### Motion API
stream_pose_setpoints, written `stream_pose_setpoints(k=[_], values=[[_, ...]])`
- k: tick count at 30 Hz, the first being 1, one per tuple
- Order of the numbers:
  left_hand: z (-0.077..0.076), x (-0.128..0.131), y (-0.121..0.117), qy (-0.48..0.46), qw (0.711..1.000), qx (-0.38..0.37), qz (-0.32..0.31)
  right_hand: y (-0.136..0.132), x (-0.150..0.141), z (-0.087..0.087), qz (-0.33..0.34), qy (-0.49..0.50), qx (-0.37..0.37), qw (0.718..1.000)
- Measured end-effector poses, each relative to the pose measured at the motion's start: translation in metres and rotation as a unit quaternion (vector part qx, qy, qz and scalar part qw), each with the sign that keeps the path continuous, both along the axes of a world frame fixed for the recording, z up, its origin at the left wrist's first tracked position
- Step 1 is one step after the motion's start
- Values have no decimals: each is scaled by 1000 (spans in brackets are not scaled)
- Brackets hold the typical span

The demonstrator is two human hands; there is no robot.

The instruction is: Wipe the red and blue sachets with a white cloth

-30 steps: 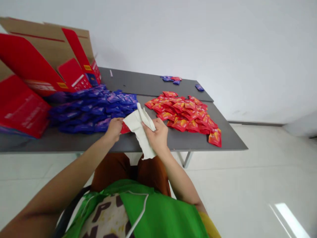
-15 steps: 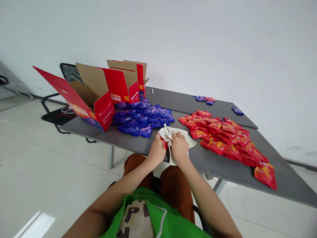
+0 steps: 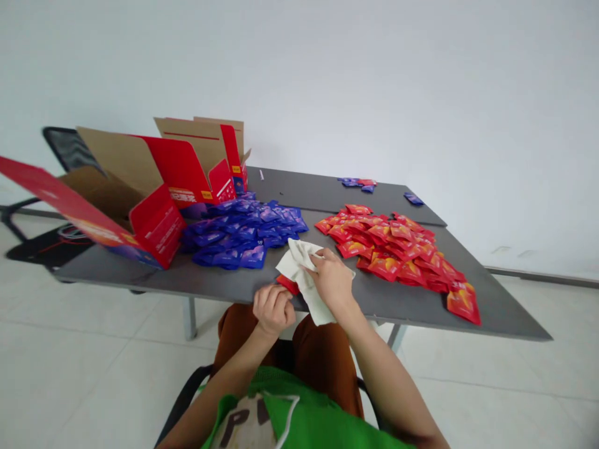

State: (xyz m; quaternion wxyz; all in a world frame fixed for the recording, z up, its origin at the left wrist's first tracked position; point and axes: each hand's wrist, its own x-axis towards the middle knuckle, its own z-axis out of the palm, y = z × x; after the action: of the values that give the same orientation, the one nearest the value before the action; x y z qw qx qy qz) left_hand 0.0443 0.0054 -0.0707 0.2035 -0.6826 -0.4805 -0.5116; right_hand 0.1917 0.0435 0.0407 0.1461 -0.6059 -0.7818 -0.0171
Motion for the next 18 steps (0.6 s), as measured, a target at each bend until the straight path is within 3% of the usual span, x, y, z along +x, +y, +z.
stream_pose_setpoints(k=[3,8,13,18], values=[[-4,1,1,24,998,39,42,-10,-11,-10,66,1,2,998],[-9,6,0,-33,994,45,92,-4,-23,-33,132,20,-36,990],[-15,8,-1,-10,990,17,137,12,-29,-23,61,31,-122,990],[-2,9,-9,47,986,-90,130,29,-36,-7,15,54,-202,978]])
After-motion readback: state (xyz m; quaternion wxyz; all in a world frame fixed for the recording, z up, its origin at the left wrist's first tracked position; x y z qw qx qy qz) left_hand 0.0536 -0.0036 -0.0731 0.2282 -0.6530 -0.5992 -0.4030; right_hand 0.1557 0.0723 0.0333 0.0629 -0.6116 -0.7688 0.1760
